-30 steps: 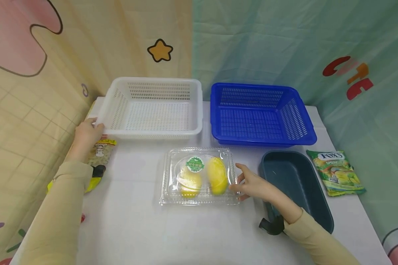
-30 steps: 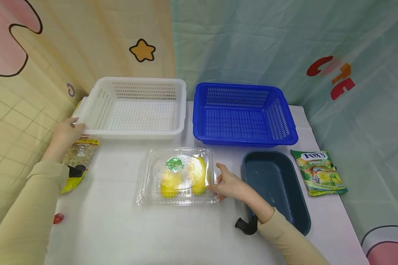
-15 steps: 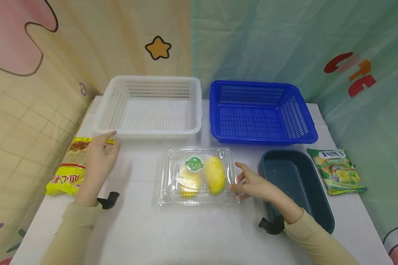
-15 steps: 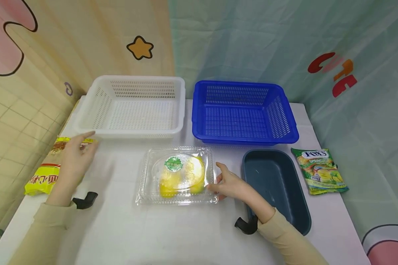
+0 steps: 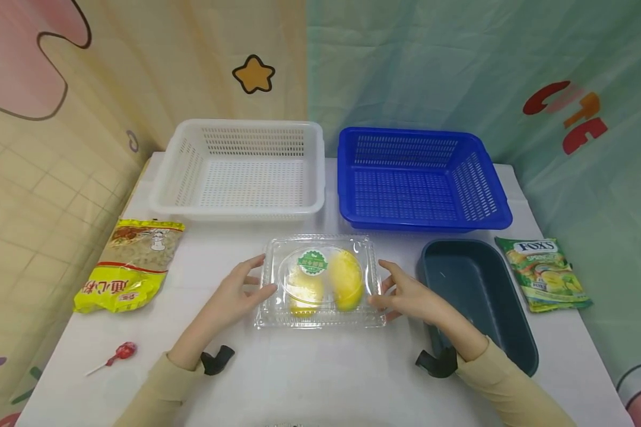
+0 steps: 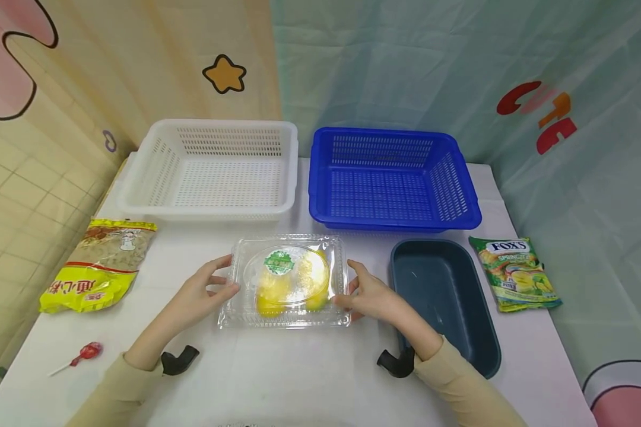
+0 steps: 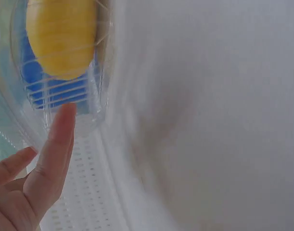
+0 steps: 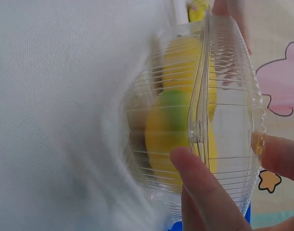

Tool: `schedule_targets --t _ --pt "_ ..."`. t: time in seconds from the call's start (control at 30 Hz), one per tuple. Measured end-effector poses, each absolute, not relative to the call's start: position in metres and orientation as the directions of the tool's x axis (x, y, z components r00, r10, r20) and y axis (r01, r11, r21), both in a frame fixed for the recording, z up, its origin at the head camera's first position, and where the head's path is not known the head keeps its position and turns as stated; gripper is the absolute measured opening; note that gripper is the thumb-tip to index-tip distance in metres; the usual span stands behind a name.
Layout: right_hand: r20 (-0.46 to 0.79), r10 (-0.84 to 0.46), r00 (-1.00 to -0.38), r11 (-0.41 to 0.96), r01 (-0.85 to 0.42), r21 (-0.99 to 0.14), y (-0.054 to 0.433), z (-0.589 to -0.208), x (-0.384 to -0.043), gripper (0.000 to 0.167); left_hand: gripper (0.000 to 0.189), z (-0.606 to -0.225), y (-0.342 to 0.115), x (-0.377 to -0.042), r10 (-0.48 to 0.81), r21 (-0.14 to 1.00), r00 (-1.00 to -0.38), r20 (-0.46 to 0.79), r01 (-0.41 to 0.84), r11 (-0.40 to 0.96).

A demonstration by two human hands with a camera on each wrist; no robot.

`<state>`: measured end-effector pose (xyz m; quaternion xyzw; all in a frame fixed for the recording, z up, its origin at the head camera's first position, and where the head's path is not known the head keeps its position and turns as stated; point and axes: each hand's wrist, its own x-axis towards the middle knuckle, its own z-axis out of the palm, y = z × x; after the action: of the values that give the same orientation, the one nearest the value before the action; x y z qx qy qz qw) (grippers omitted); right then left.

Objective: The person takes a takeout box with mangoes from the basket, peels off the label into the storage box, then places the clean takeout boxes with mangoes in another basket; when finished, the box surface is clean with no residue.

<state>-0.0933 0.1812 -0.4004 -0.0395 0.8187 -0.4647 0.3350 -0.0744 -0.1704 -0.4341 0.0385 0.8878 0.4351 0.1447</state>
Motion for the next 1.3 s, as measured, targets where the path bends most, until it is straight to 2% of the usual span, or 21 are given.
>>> schedule_targets --t 0.3,0.73,0.93,1.1,1.2,1.3 --pt "-0.505 -0.374 -0.778 0.560 0.245 -0.791 0.182 -0.402 -0.091 0.094 0.075 -0.439 -0.161 -0.070 0.168 0.783 -0.963 -0.209 -0.062 0.619" --pt "-0.513 -0.359 -0.780 0.551 0.266 -0.791 0.183 -0.400 -0.090 0.096 0.075 -0.431 -0.152 -0.071 0.094 0.787 -0.964 -0.249 -0.145 0.599" --pt "-0.529 -0.342 -0.777 0.589 0.262 -0.765 0.182 -0.396 -0.093 0.096 0.074 -0.428 -0.149 -0.071 0.074 0.773 -0.963 -0.259 -0.160 0.614" --pt "-0.510 -0.304 -0.805 0.723 0.153 -0.673 0.181 -0.384 -0.102 0.098 0.074 -0.427 -0.148 -0.071 0.068 0.768 -0.964 -0.256 -0.160 0.620" --pt "-0.420 -0.285 -0.862 0.790 0.036 -0.612 0.175 -0.372 -0.110 0.094 0.075 -0.427 -0.149 -0.071 0.065 0.763 -0.965 -0.254 -0.158 0.627" --pt "-0.305 -0.297 -0.905 0.809 -0.069 -0.583 0.164 -0.361 -0.119 0.084 0.075 -0.427 -0.150 -0.071 0.064 0.762 -0.965 -0.255 -0.160 0.628"
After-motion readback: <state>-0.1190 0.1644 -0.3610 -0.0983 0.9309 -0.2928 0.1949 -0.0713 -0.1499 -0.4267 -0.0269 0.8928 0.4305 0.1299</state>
